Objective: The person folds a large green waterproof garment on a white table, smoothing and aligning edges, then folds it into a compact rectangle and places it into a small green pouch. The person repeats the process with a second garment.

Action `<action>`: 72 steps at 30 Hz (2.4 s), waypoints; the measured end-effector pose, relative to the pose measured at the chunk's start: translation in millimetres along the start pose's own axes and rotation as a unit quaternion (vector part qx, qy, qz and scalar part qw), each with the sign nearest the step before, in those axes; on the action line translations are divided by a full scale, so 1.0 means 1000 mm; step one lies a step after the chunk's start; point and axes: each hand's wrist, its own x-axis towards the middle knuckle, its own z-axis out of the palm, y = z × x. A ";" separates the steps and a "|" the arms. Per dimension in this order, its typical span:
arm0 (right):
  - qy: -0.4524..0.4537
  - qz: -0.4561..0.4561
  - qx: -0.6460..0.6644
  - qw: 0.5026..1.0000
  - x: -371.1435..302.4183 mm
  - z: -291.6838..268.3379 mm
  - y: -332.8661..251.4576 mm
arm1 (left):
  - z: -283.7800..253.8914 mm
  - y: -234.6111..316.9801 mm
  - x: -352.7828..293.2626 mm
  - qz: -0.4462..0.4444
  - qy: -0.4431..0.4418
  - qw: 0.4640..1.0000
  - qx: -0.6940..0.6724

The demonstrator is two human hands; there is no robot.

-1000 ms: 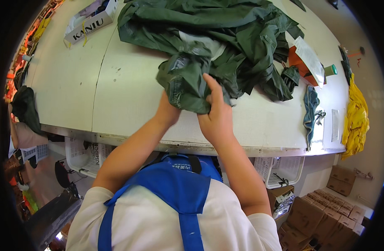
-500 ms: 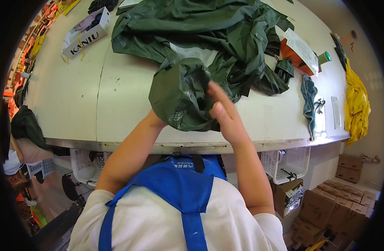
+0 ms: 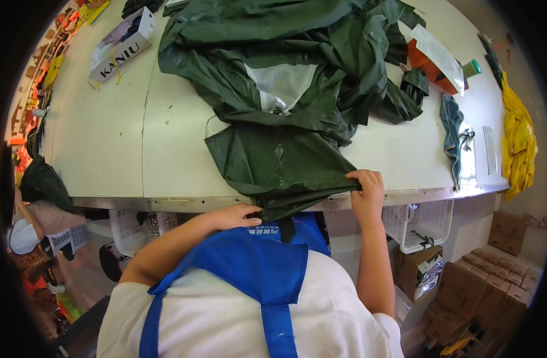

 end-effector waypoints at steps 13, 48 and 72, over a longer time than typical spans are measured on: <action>0.102 0.312 0.580 0.746 -0.061 0.083 0.043 | -0.072 -0.062 0.019 0.214 0.368 0.866 0.263; -0.112 0.069 0.242 0.961 -0.061 0.065 -0.062 | -0.105 -0.054 -0.012 0.234 0.415 0.820 0.317; -0.144 -0.113 0.047 0.982 -0.072 0.094 -0.084 | -0.105 -0.050 -0.010 0.218 0.303 0.904 0.209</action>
